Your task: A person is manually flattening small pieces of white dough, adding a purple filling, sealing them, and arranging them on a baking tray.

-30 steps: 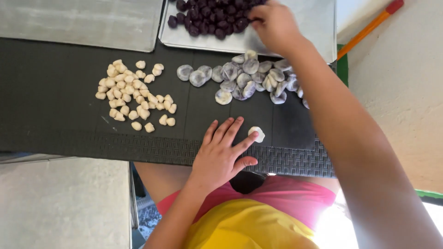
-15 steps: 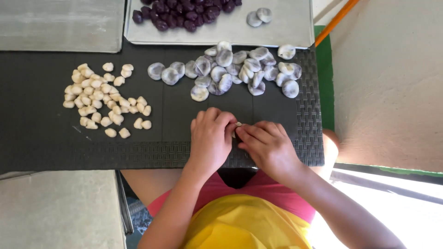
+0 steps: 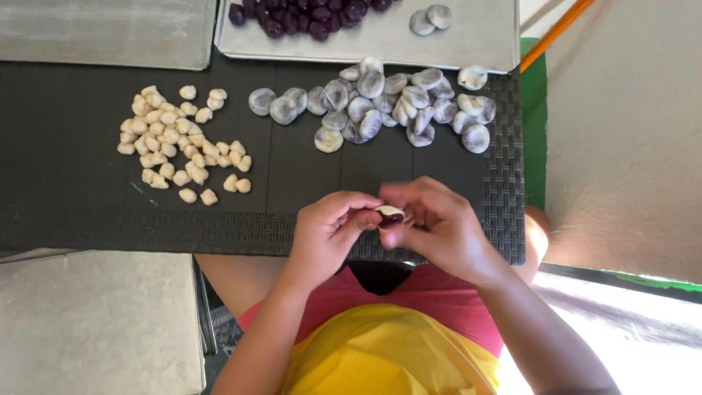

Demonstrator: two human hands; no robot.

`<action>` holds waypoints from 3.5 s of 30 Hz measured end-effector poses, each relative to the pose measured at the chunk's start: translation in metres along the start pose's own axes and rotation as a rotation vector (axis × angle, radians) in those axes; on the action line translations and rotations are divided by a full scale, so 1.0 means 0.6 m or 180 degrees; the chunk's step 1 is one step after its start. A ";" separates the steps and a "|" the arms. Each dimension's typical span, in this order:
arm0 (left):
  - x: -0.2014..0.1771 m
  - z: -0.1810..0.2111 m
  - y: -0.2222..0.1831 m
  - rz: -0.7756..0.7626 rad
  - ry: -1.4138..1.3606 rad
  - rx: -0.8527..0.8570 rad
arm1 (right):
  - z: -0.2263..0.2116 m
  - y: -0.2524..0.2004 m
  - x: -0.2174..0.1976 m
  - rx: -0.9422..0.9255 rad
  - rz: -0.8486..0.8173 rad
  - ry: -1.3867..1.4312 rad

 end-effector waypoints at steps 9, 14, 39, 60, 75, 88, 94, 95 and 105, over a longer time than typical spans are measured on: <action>0.016 0.054 -0.011 0.0163 -0.0683 -0.0766 | 0.040 -0.012 0.003 0.0821 0.0509 0.1810; 0.034 0.079 -0.001 0.0376 -0.0041 0.0213 | 0.060 -0.038 0.011 0.1837 0.1010 0.2119; 0.018 -0.038 -0.002 -0.0116 0.0659 0.0891 | 0.002 0.107 -0.015 0.0872 -0.1081 -0.1565; -0.199 -0.088 0.073 0.0798 0.3701 0.1520 | -0.025 0.097 0.002 -0.0478 -0.2289 -0.2453; -0.073 0.023 0.055 0.1118 0.1308 0.1022 | -0.001 0.182 -0.060 -0.1452 0.0030 -0.3433; -0.036 -0.061 0.023 0.0443 0.0713 0.0984 | 0.065 0.029 0.035 -0.0604 0.0324 -0.1188; -0.016 -0.033 0.006 -0.1048 0.2474 0.1793 | 0.029 -0.040 0.017 -0.1951 -0.0266 -0.3392; -0.013 -0.037 0.002 -0.1170 0.2669 0.1880 | 0.017 -0.049 0.009 -0.2021 -0.0247 -0.3586; -0.012 -0.021 0.000 -0.0672 0.2766 0.1869 | 0.008 0.130 0.008 -0.2740 -0.0910 -0.3607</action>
Point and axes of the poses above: each hand's wrist, its own y-axis towards the middle knuckle, its own x-axis out of the palm, z = x × y, the point moved 1 cm from there along y, towards the middle knuckle, and after that the axes turned 15 degrees about z, right-handed, at the moved point
